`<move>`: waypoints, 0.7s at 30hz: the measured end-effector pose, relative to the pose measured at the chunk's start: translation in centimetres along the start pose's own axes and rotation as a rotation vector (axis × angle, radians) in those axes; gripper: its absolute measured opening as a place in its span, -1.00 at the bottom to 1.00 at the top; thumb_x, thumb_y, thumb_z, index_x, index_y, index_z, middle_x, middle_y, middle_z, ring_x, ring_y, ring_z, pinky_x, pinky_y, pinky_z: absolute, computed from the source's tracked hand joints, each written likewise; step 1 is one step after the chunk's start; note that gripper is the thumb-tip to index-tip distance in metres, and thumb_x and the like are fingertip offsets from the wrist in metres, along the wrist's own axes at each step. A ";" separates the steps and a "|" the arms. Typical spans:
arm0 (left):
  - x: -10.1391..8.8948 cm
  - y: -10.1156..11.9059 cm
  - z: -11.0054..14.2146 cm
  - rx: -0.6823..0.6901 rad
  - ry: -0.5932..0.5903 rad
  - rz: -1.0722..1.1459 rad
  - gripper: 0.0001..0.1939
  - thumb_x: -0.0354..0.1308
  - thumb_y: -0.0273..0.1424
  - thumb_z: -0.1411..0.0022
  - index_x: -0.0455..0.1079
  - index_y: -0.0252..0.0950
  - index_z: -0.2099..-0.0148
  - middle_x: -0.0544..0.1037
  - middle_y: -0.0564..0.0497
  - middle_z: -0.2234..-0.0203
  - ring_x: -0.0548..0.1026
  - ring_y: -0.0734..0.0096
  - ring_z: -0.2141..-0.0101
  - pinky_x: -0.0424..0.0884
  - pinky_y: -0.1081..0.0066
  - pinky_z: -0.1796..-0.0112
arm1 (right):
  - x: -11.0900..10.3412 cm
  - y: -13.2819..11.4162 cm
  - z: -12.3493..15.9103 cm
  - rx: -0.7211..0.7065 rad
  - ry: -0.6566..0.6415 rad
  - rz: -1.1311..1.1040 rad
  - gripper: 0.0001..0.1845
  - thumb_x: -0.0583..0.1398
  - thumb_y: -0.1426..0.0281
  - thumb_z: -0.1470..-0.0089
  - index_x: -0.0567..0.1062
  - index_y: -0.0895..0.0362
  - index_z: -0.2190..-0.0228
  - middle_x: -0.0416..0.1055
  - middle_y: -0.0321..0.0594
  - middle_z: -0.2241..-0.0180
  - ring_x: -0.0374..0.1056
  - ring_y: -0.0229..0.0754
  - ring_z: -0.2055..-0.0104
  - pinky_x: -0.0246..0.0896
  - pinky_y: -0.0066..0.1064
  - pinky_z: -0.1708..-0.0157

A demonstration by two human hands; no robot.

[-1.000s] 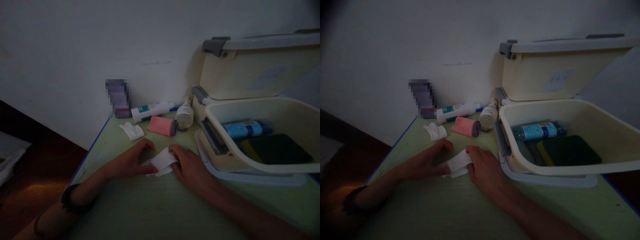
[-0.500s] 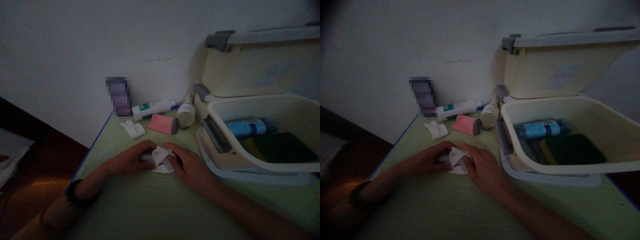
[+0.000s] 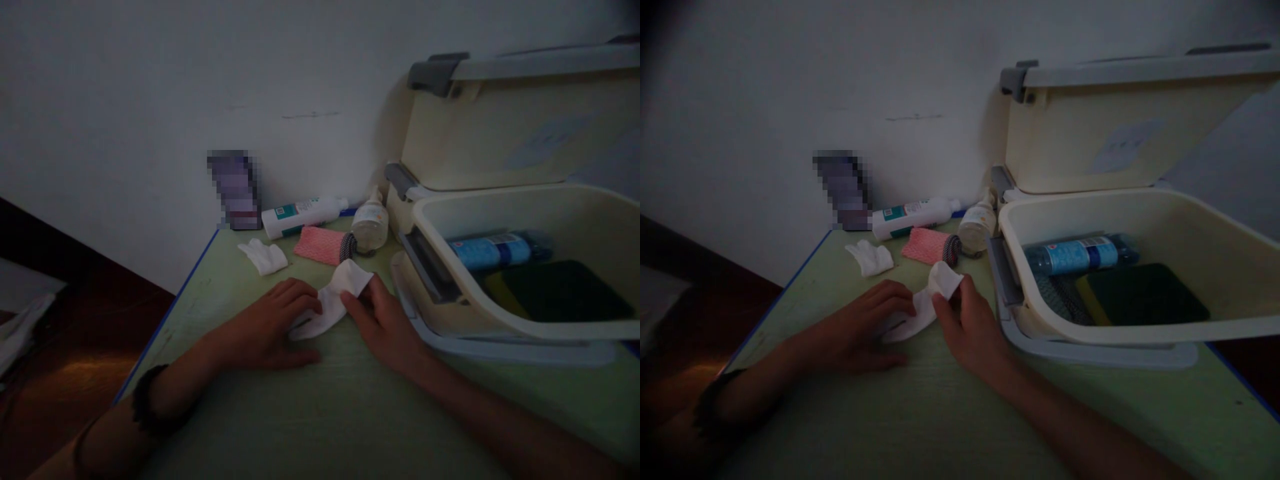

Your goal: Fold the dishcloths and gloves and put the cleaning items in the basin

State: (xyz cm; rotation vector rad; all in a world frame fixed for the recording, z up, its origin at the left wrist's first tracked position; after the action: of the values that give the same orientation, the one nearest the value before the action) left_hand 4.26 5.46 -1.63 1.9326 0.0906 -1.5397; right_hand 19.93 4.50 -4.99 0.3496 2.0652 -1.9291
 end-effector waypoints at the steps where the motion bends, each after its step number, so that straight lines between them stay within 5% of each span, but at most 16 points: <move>1: 0.1 0.0 -0.1 0.002 0.029 -0.043 -0.60 0.20 -0.28 -0.07 0.22 -0.32 0.07 0.33 -0.13 0.15 0.29 0.19 0.13 0.31 0.17 0.10 | 0.0 0.1 -0.1 0.022 0.004 -0.048 -0.83 0.09 0.28 -0.09 0.25 0.11 0.31 0.44 -0.20 0.41 0.39 -0.17 0.37 0.22 -0.37 0.45; 7: 0.3 0.0 0.0 0.033 0.173 -0.114 -0.68 0.05 -0.60 -0.08 0.18 -0.32 0.09 0.35 -0.11 0.16 0.27 0.24 0.09 0.29 0.20 0.06 | 0.4 0.4 -0.5 0.205 -0.002 -0.658 -0.81 0.15 0.32 -0.02 0.32 0.15 0.31 0.50 -0.25 0.49 0.42 -0.24 0.56 0.21 -0.49 0.66; 11: -0.2 0.0 0.2 0.045 0.278 -0.093 -0.58 0.16 -0.47 -0.04 0.12 -0.32 0.06 0.27 -0.15 0.12 0.25 0.20 0.07 0.30 0.19 0.05 | 1.2 0.0 -0.1 0.344 -0.062 -1.003 -0.86 0.09 0.42 -0.04 0.41 0.21 0.35 0.54 -0.14 0.43 0.49 -0.15 0.45 0.24 -0.54 0.71; 14: -0.2 0.0 0.2 0.042 0.380 -0.161 -0.55 0.20 -0.38 -0.04 0.09 -0.33 0.07 0.25 -0.16 0.15 0.27 0.19 0.10 0.35 0.20 0.11 | 1.5 0.0 0.2 0.439 -0.102 -1.092 -0.79 0.02 0.46 -0.09 0.44 0.23 0.38 0.55 -0.12 0.46 0.50 -0.14 0.43 0.22 -0.58 0.79; 21: -0.5 0.5 0.3 0.047 0.546 -0.348 -0.71 0.14 -0.56 -0.03 0.15 -0.33 0.19 0.34 -0.15 0.25 0.34 0.20 0.21 0.39 0.19 0.21 | 1.9 0.1 0.4 0.449 -0.172 -1.119 -0.81 0.03 0.43 -0.09 0.41 0.22 0.31 0.54 -0.05 0.35 0.49 -0.09 0.33 0.20 -0.59 0.82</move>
State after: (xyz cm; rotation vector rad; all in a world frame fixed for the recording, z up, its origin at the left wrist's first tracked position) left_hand 4.08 5.14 -0.98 2.4226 0.6576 -1.1736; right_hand 18.26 4.07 -5.84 -1.0871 1.8055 -2.8492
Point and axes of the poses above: each hand's wrist, its own z-axis away from the middle knuckle, its own x-axis out of the palm, y = z × x, the point moved 5 cm from there along -z, towards the middle knuckle
